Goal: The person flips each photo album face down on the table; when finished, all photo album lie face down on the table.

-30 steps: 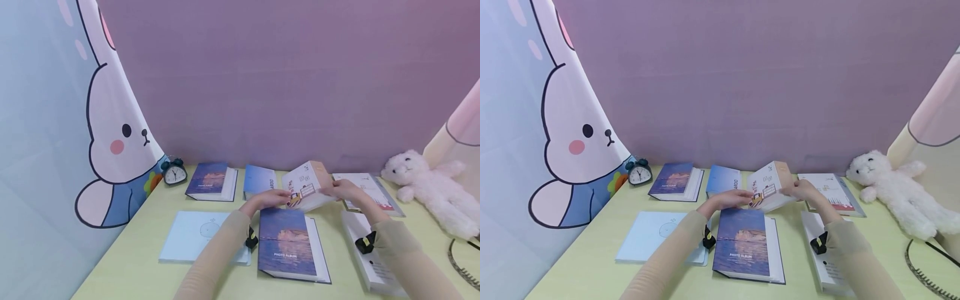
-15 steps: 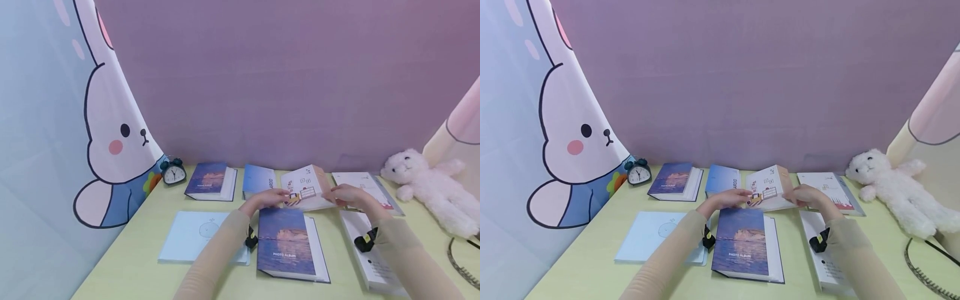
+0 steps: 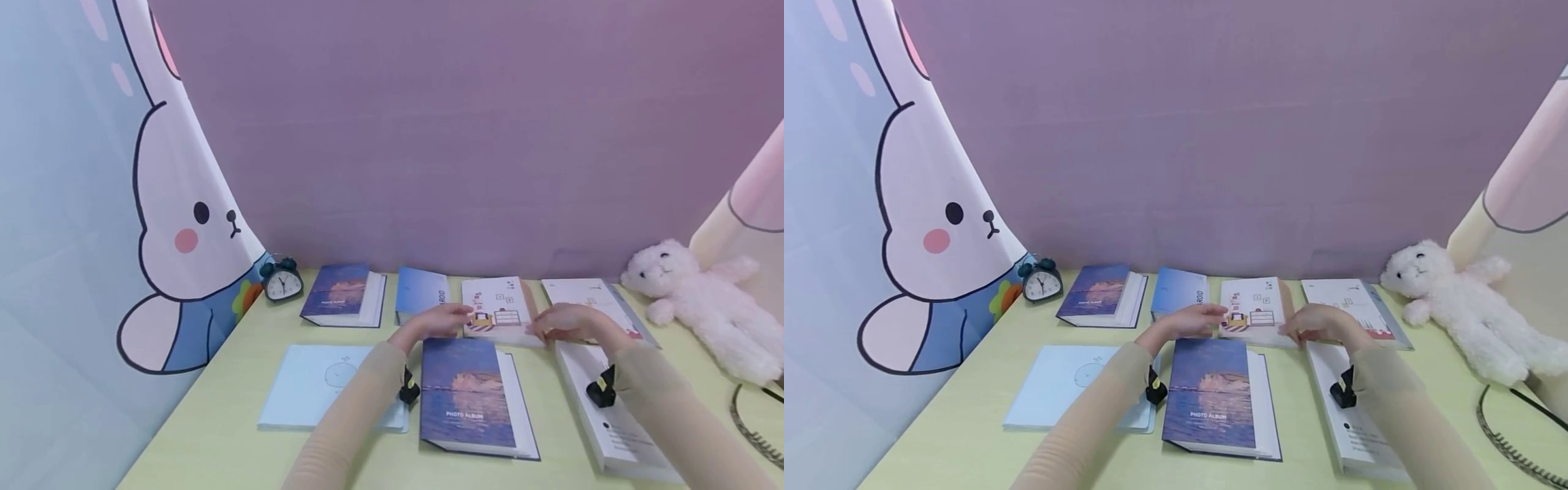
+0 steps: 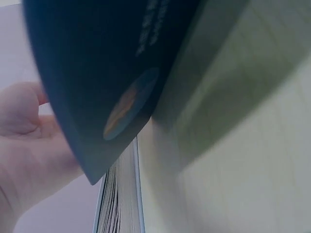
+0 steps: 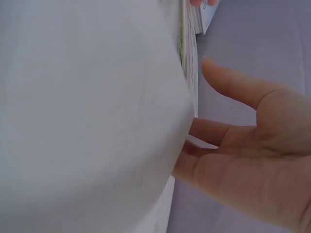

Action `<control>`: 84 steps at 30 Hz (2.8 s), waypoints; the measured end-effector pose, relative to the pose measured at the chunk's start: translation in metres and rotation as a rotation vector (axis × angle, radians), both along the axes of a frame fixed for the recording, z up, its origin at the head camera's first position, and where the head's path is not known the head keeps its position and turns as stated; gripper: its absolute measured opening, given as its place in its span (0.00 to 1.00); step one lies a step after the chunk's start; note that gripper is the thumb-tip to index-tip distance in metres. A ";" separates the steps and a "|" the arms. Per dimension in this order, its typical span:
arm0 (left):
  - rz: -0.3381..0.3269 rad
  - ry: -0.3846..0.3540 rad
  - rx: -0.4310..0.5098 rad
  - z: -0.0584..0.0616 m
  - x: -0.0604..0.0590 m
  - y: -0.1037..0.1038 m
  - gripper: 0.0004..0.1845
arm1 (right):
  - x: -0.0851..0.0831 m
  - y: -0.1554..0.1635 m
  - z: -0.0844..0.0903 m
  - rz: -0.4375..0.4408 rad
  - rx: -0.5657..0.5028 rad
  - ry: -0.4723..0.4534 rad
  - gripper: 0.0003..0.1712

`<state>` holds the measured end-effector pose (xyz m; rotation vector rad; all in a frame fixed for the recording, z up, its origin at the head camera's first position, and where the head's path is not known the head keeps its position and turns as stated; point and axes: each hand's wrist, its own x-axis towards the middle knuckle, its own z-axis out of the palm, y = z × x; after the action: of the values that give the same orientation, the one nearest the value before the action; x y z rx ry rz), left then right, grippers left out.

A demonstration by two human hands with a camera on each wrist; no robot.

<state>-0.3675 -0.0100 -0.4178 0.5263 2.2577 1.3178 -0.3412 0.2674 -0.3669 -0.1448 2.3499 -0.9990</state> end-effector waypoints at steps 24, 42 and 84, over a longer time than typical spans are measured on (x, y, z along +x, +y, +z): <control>-0.011 0.027 0.007 -0.001 0.002 0.006 0.23 | -0.004 0.000 -0.001 -0.008 0.065 -0.022 0.44; -0.019 0.058 -0.020 0.000 0.005 0.003 0.23 | -0.006 -0.002 0.000 0.004 0.120 0.045 0.40; 0.357 0.193 0.319 0.028 -0.003 -0.098 0.23 | -0.007 -0.093 0.020 -0.016 -0.188 0.588 0.29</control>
<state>-0.3707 -0.1079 -0.3901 0.3783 2.3869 1.8994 -0.3486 0.1743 -0.3465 -0.5602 2.7674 -1.3234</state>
